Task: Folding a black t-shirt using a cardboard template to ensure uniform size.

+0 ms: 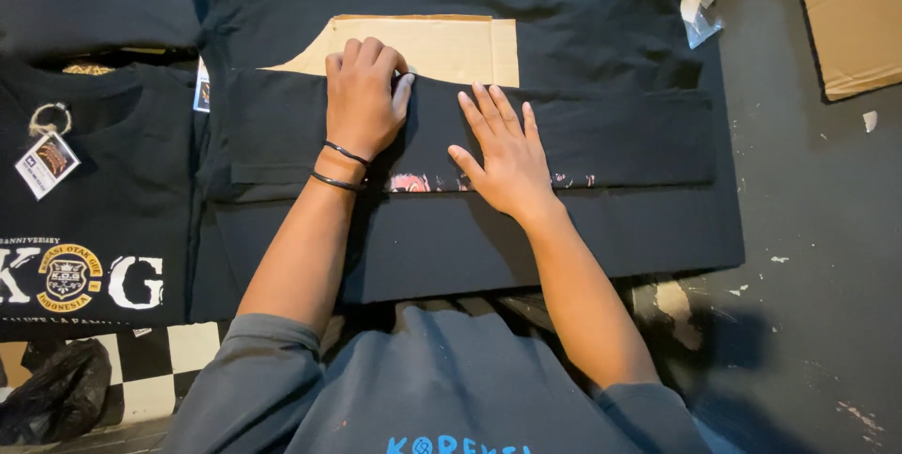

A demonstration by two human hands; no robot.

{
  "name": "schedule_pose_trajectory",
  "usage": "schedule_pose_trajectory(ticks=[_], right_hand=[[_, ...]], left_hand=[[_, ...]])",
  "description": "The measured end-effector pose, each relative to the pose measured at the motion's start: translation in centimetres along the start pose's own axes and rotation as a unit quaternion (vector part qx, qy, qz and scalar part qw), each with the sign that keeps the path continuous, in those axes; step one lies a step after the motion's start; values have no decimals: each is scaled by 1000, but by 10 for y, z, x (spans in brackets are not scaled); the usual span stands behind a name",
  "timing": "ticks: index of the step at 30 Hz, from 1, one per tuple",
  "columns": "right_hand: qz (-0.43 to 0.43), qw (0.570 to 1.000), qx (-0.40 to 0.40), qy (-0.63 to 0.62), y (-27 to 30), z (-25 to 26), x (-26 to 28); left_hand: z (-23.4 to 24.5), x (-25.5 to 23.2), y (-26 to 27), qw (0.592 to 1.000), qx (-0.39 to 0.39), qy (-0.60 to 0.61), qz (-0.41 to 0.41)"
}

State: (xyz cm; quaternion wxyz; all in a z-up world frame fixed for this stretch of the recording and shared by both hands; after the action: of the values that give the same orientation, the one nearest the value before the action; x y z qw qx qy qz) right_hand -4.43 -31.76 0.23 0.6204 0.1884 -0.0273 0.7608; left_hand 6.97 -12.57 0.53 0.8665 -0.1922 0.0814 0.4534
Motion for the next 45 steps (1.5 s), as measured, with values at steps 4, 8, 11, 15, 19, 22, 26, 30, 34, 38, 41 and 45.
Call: schedule_pose_trajectory(ticks=[4, 8, 11, 15, 19, 22, 26, 30, 34, 38, 41, 45], right_hand=[[-1, 1000, 18, 1, 2, 13, 7], [-9, 998, 60, 22, 4, 21, -13], [-38, 998, 40, 28, 17, 32, -57], [-172, 981, 71, 46, 29, 53, -98], [-133, 991, 22, 27, 33, 52, -107], [-130, 991, 10, 15, 37, 52, -106], [-76, 993, -79, 48, 48, 48, -96], [-42, 996, -80, 22, 63, 26, -95], [-47, 998, -38, 20, 75, 23, -132], [-154, 985, -48, 68, 103, 44, -195], [-228, 973, -31, 5, 122, 56, -210], [-262, 965, -25, -12, 124, 58, -212]], left_hand=[[7, -3, 0, 1000, -5, -10, 10], [11, -6, 0, 999, -18, -26, 8], [9, -5, 0, 1000, -10, -18, 10], [10, -8, 0, 1000, -10, -18, 4], [9, -10, -2, 998, -14, -57, 5], [6, -9, -2, 996, -17, -84, -3], [23, -33, 5, 982, -12, -185, 14], [28, -92, 17, 996, 16, -89, -18], [1, -114, 29, 985, 166, -16, -43], [-11, -109, 28, 973, 227, -24, -16], [-11, -108, 29, 974, 224, -33, -16], [-10, -111, 28, 973, 227, -31, -11]])
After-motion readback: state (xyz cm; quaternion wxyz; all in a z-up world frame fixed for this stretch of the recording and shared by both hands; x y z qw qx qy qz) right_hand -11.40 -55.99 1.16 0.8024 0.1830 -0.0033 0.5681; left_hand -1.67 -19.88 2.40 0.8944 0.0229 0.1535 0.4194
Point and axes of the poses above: each hand's wrist, its own y-axis away from the middle knuckle, its own z-axis out of the back of the hand, x = y × z, the point moved 3 cm from there along -y, towards the middle knuckle, and after that the axes turned 13 degrees about x, right-handed, at the moved point
